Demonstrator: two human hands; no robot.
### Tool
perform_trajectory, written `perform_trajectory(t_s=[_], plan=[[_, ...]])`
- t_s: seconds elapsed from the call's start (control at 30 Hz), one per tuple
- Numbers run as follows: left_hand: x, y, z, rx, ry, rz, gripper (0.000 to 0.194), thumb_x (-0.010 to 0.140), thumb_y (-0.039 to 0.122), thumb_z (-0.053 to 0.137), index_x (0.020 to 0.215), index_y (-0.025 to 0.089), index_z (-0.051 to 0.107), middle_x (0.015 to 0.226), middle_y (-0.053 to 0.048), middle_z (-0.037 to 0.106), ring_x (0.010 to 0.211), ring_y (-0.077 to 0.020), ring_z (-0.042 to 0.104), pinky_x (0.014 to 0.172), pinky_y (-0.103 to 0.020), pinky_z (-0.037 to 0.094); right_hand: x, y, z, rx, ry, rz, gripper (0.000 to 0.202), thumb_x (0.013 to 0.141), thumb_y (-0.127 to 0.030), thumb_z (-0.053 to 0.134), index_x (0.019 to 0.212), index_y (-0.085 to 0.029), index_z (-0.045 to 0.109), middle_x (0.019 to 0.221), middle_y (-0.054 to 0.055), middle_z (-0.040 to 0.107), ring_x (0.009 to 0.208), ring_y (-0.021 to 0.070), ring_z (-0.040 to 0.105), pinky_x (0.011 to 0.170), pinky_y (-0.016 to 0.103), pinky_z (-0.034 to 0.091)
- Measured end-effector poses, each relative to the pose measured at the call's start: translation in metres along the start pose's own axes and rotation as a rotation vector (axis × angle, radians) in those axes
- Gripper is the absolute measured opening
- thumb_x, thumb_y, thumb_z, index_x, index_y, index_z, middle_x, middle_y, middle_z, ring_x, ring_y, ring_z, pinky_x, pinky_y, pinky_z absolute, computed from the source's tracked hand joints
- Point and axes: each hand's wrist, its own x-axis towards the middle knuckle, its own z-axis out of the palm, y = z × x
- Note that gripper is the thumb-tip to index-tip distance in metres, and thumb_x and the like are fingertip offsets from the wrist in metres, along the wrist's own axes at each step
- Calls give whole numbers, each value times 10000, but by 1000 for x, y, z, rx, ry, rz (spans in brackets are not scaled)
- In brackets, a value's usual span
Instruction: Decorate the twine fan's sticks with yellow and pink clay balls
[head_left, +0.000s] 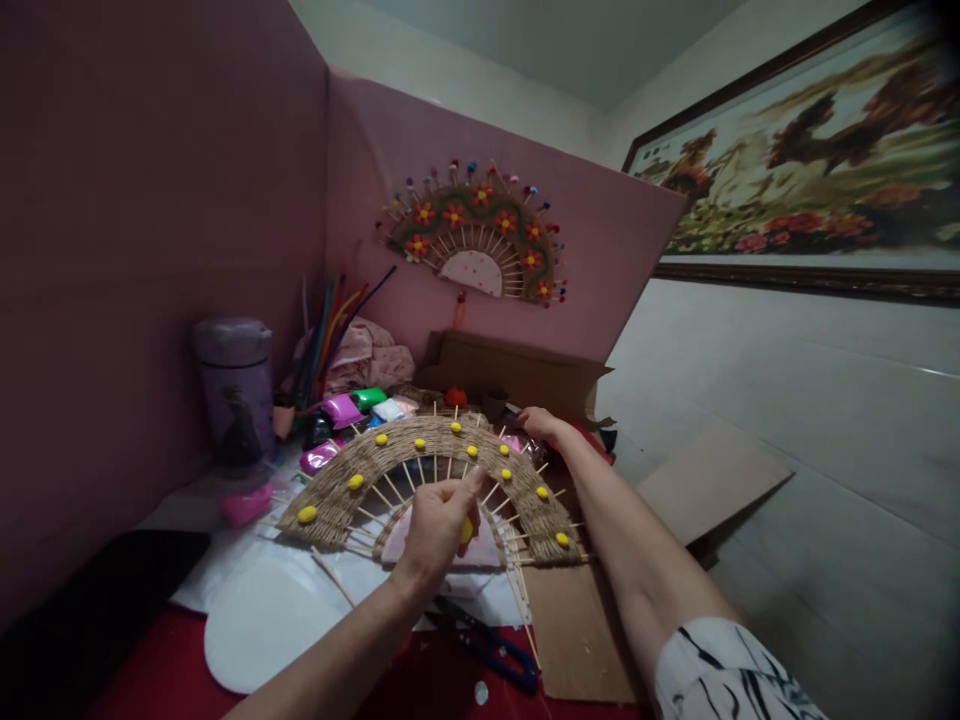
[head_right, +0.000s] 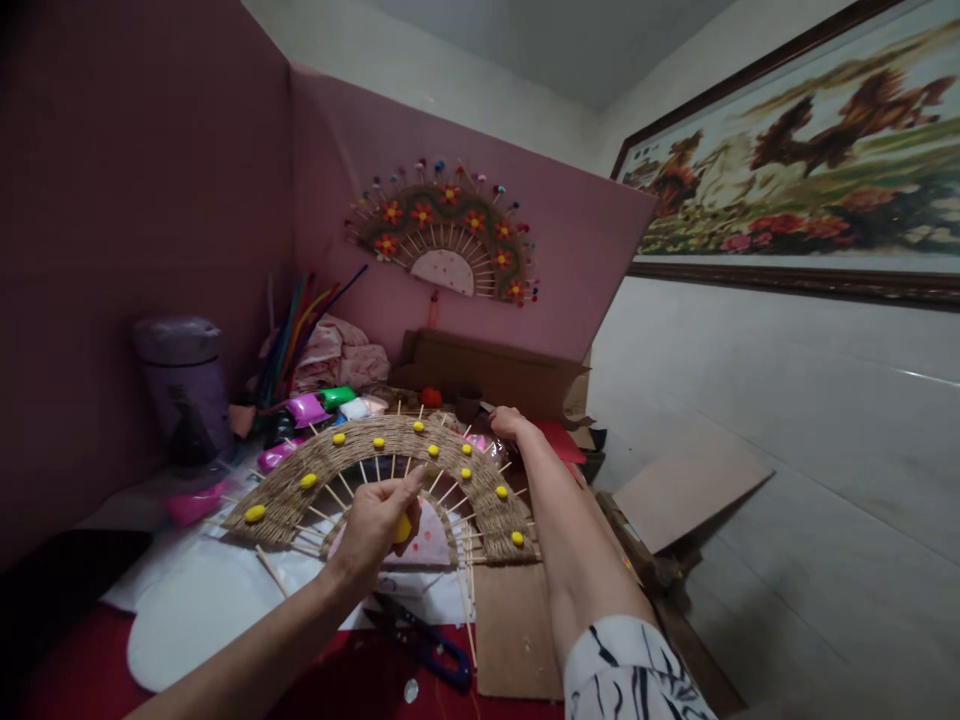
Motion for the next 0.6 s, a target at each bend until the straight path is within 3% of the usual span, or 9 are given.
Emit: perform_trajectory(t_s=[0.13, 0.27, 0.33, 0.4, 0.5, 0.6], plan=[[2, -2, -4, 65, 4, 23, 567, 676, 621, 608, 398, 143, 480, 330, 5, 428, 283, -63, 374, 335, -185, 234, -1, 5, -22, 155, -3, -6, 159, 664, -147, 614, 527, -104, 682, 532, 56, 636, 587, 149, 586, 565, 224, 395], [6, -2, -6, 83, 32, 46, 520, 675, 594, 628, 457, 132, 531, 381, -6, 481, 319, -77, 425, 345, -190, 286, -33, -2, -61, 337, 39, -43, 280, 772, -324, 571, 700, -104, 728, 666, 70, 686, 638, 151, 600, 601, 239, 435], [9, 0, -7, 59, 51, 89, 441, 668, 552, 659, 593, 122, 599, 465, 3, 528, 340, -80, 452, 335, -190, 292, -62, -15, -72, 630, 12, -101, 345, 761, -425, 599, 829, -117, 739, 770, 86, 709, 684, 152, 617, 633, 251, 461], [12, 3, -7, 25, 67, 159, 401, 668, 488, 689, 820, 119, 646, 594, 3, 591, 357, -70, 465, 335, -192, 318, -95, -34, -74, 899, -49, -141, 385, 691, -482, 680, 831, -129, 744, 809, 99, 713, 692, 145, 616, 649, 259, 470], [16, 8, -10, -45, 59, 282, 510, 678, 422, 706, 1089, 142, 594, 788, -23, 641, 405, -65, 503, 339, -190, 342, -139, -65, -62, 1026, -91, -131, 417, 666, -523, 703, 793, -128, 745, 789, 101, 705, 659, 131, 599, 608, 253, 463], [20, 10, -15, -102, -35, 271, 506, 694, 411, 693, 1105, 133, 589, 719, -24, 637, 452, -98, 546, 332, -186, 340, -164, -88, -40, 1094, -102, -84, 424, 629, -536, 727, 739, -127, 736, 741, 87, 693, 634, 134, 596, 566, 250, 460]])
